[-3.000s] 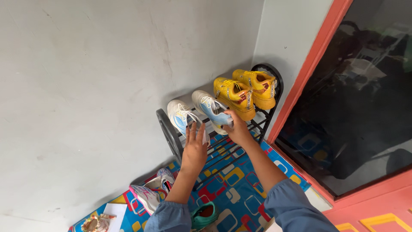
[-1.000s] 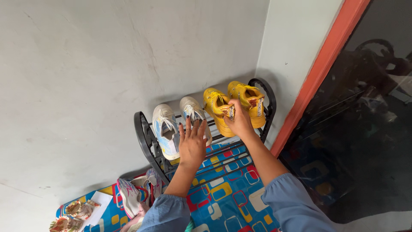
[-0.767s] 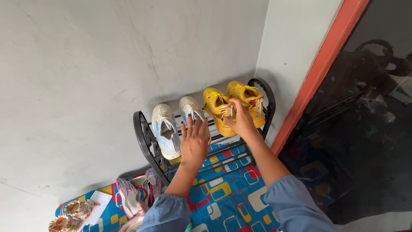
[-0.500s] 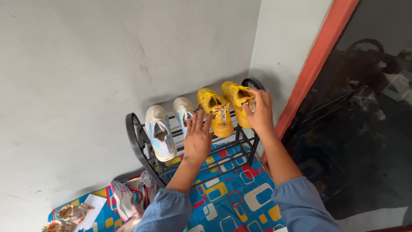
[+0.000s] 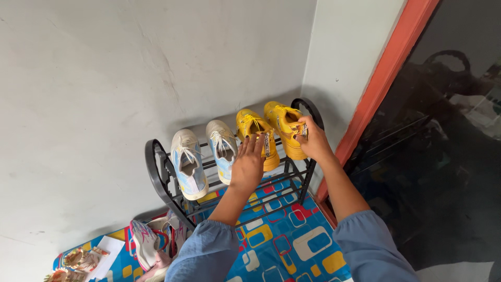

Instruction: The person picks up pairs of shoes from the mat on the floor and places them onto a black metal shoe rack, arranging them in rows on the rack's tiers. They continue lifting additional pairs from the floor and slotting them onto the rack throughout the clip.

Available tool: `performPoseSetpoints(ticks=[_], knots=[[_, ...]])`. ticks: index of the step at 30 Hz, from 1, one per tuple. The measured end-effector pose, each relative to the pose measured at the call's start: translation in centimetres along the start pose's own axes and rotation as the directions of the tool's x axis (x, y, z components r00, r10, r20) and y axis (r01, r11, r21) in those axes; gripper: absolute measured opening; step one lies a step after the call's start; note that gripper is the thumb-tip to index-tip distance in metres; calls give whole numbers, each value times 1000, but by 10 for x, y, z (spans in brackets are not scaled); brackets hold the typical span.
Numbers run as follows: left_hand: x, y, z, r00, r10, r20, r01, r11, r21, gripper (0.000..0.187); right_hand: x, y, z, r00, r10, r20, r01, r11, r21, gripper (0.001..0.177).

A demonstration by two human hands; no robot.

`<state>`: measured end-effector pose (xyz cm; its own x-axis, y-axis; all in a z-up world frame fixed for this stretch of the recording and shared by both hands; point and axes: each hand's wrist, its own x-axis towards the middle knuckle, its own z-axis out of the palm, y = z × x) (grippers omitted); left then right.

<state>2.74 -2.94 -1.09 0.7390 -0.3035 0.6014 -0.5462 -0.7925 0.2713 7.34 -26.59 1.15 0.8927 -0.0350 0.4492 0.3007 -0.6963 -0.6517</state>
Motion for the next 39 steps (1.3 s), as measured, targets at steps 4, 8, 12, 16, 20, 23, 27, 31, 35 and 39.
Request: performPoseSetpoints(ticks=[4, 8, 12, 16, 20, 23, 27, 31, 35, 39], knots=[[-2, 0, 1, 1000, -7, -6, 6, 1000, -14, 70, -1, -1, -2, 1000, 0, 3, 0, 1000, -26, 51], [-2, 1, 3, 1000, -2, -9, 2, 1000, -2, 71, -1, -5, -1, 999, 35, -36, -38, 996, -76, 52], [-3, 1, 7, 1000, -3, -1, 3, 1000, 15, 72, -3, -6, 1, 997, 37, -60, -42, 996, -81, 51], [-4, 2, 7, 1000, -9, 19, 9, 1000, 13, 75, -4, -8, 4, 991, -70, -115, 62, 995, -76, 50], [-6, 6, 2, 1000, -12, 29, 12, 1000, 6, 77, -5, -11, 5, 992, -92, -90, 86, 994, -68, 53], [-16, 10, -7, 1000, -2, 14, 2, 1000, -4, 76, -11, -6, 5, 973, -198, -119, 194, 980, -45, 63], [-53, 10, -24, 997, 8, -82, -14, 997, -70, 70, -34, 26, 22, 947, -145, -286, 192, 971, 144, 65], [-137, 8, -31, 995, -86, -40, 79, 984, -158, 60, -101, 88, 82, 878, 19, -479, 189, 905, 382, 44], [-230, -12, -15, 946, -304, 114, 323, 918, -230, 49, -208, 130, 182, 975, 85, -206, 8, 910, 414, 38], [-328, -56, 2, 805, -507, 307, 549, 834, -63, 49, -321, 116, 266, 945, 148, 291, -254, 893, 370, 35]])
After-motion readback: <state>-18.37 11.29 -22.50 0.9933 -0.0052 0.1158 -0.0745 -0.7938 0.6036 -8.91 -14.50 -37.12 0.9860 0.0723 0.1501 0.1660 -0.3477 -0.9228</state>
